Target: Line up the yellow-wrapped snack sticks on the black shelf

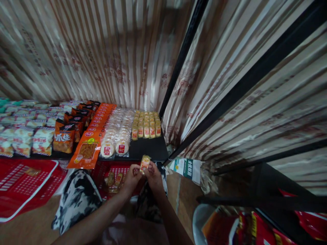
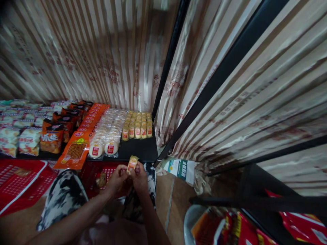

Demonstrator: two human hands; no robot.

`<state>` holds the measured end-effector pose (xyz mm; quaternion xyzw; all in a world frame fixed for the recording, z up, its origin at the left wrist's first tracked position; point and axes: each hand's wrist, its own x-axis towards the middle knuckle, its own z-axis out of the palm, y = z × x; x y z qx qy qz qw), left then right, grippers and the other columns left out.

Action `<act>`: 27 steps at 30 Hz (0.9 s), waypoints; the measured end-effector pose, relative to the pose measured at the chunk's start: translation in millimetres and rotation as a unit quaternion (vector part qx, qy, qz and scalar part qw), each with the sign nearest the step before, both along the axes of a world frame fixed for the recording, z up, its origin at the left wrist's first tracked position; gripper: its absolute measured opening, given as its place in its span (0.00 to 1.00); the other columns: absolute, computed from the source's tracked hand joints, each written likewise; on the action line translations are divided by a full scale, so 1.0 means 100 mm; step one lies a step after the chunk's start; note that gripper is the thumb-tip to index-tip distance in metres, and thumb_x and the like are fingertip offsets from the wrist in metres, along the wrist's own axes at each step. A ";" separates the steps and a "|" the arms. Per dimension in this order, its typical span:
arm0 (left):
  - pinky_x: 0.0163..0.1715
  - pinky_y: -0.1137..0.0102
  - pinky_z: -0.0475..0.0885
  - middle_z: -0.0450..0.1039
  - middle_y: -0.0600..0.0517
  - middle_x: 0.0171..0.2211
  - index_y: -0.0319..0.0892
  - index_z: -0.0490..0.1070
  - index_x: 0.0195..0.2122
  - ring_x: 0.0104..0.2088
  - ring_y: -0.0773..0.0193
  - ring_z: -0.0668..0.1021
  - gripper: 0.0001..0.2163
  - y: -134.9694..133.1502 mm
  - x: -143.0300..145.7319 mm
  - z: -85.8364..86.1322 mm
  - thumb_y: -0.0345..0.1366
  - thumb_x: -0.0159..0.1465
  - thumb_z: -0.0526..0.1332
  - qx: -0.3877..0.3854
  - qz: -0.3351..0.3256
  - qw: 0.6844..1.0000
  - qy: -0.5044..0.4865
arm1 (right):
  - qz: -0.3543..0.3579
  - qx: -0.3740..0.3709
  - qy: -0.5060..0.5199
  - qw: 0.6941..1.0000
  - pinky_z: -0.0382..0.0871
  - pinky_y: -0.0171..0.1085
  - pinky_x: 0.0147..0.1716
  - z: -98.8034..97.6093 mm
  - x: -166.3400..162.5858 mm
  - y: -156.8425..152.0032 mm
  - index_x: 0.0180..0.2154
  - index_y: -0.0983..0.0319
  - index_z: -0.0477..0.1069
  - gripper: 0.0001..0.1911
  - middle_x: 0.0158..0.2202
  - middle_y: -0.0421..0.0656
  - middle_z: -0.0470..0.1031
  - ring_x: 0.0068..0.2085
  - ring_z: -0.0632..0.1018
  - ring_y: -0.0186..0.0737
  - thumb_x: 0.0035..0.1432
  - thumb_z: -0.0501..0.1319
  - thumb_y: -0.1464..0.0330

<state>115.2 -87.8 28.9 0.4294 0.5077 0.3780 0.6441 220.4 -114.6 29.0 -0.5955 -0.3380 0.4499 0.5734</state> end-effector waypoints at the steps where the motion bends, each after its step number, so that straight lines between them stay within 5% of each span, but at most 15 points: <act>1: 0.26 0.76 0.64 0.68 0.57 0.23 0.41 0.67 0.30 0.24 0.69 0.70 0.09 -0.01 0.00 0.01 0.32 0.48 0.63 0.001 -0.001 1.000 -0.002 | 0.003 -0.003 -0.004 1.000 0.72 0.38 0.36 -0.01 0.02 0.01 0.43 0.58 0.65 0.17 0.35 0.42 0.77 0.35 0.78 0.41 0.48 0.60 0.64; 11: 0.41 0.71 0.66 0.71 0.51 0.32 0.42 0.74 0.31 0.36 0.64 0.73 0.12 0.14 0.02 0.10 0.21 0.50 0.57 0.100 0.035 0.991 0.080 | 0.005 0.001 -0.062 0.998 0.70 0.40 0.43 -0.07 0.13 0.23 0.48 0.61 0.63 0.24 0.42 0.46 0.74 0.41 0.76 0.41 0.47 0.60 0.64; 27: 0.41 0.72 0.69 0.72 0.50 0.36 0.40 0.72 0.40 0.37 0.66 0.74 0.16 0.58 0.10 0.17 0.21 0.51 0.54 0.064 -0.022 0.992 0.109 | -0.054 0.012 -0.252 0.966 0.71 0.40 0.41 -0.01 0.10 0.70 0.52 0.61 0.64 0.25 0.44 0.48 0.66 0.40 0.74 0.41 0.50 0.58 0.67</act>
